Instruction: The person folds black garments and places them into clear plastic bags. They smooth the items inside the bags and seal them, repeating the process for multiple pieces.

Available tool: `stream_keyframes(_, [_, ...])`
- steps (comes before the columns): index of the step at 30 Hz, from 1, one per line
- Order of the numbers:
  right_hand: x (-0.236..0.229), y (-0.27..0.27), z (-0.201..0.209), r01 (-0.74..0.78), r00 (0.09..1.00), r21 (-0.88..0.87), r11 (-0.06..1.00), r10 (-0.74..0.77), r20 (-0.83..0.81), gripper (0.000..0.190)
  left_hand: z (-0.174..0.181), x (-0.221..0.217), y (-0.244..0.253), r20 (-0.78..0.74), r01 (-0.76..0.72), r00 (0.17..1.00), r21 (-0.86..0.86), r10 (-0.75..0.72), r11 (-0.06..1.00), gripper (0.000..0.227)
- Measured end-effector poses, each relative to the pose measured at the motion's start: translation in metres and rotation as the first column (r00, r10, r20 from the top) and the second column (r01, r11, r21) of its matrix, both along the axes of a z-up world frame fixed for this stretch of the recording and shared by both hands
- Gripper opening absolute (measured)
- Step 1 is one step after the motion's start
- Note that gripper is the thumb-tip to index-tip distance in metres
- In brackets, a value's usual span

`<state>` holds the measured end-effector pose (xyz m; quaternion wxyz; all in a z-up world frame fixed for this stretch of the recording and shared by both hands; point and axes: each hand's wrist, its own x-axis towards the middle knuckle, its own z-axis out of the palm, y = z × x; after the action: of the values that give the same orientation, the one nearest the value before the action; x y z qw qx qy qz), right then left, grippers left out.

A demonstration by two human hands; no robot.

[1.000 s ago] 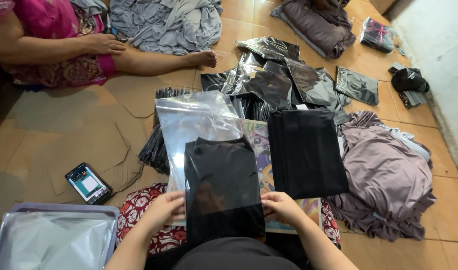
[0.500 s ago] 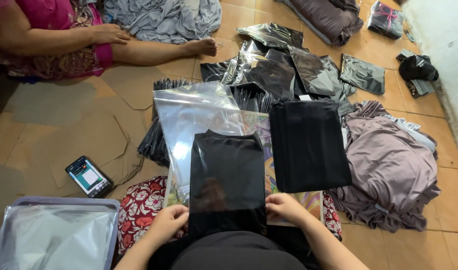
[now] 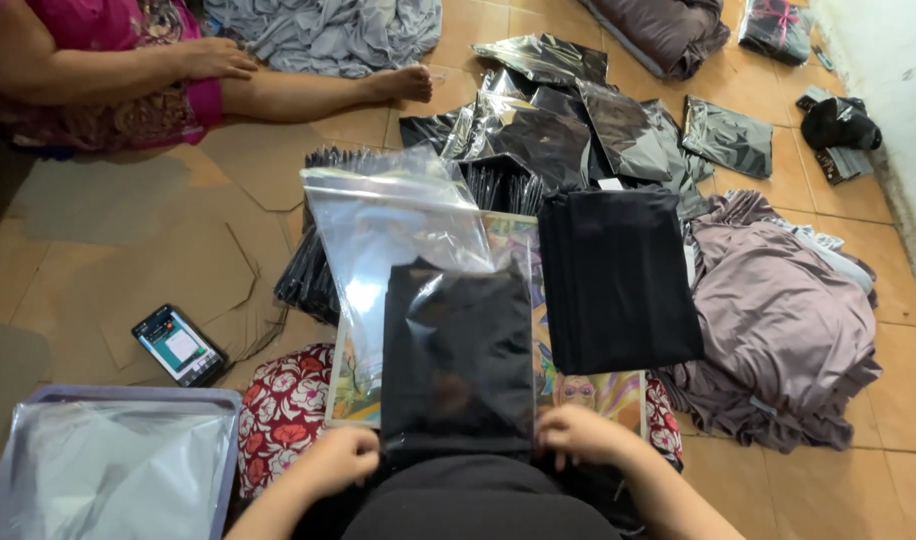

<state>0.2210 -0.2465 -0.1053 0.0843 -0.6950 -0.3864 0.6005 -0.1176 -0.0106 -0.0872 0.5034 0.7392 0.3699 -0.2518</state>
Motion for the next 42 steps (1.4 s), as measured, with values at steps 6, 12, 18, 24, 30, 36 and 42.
stream_keyframes(6, [-0.017,0.021,-0.004,0.448,0.892,0.381,0.809,-0.378,-0.247,0.04,0.031,0.012,0.0,0.081,-0.148,0.984,-0.113,0.158,0.982,0.028])
stream_keyframes(12, [-0.022,0.033,-0.002,0.303,0.866,0.824,0.479,-0.5,-0.027,0.007,0.087,0.03,-0.004,0.244,-0.405,0.871,-0.134,0.426,0.904,0.018])
stream_keyframes(18, [-0.013,0.117,0.073,0.776,0.586,0.549,0.311,-0.679,-0.443,0.027,0.041,0.048,0.046,0.446,-0.598,0.629,-0.248,0.637,0.763,0.044])
stream_keyframes(24, [0.008,0.106,0.021,0.86,0.509,0.282,0.424,-0.737,-0.444,0.047,-0.001,0.044,0.057,0.314,-0.645,0.561,-0.415,0.766,0.642,0.056])
stream_keyframes(30, [0.025,0.101,0.0,0.77,0.635,0.184,0.611,-0.705,-0.316,0.036,-0.037,0.044,0.065,0.246,-0.639,0.62,-0.392,0.745,0.661,0.034])
stream_keyframes(36, [0.034,0.105,-0.012,0.695,0.715,0.181,0.696,-0.642,-0.276,0.029,-0.042,0.042,0.066,0.277,-0.662,0.638,-0.278,0.718,0.696,0.025])
stream_keyframes(42, [0.019,0.096,0.046,0.46,0.882,0.172,0.871,-0.425,-0.205,0.021,-0.015,0.028,0.059,0.199,-0.505,0.824,-0.164,0.53,0.847,0.024])
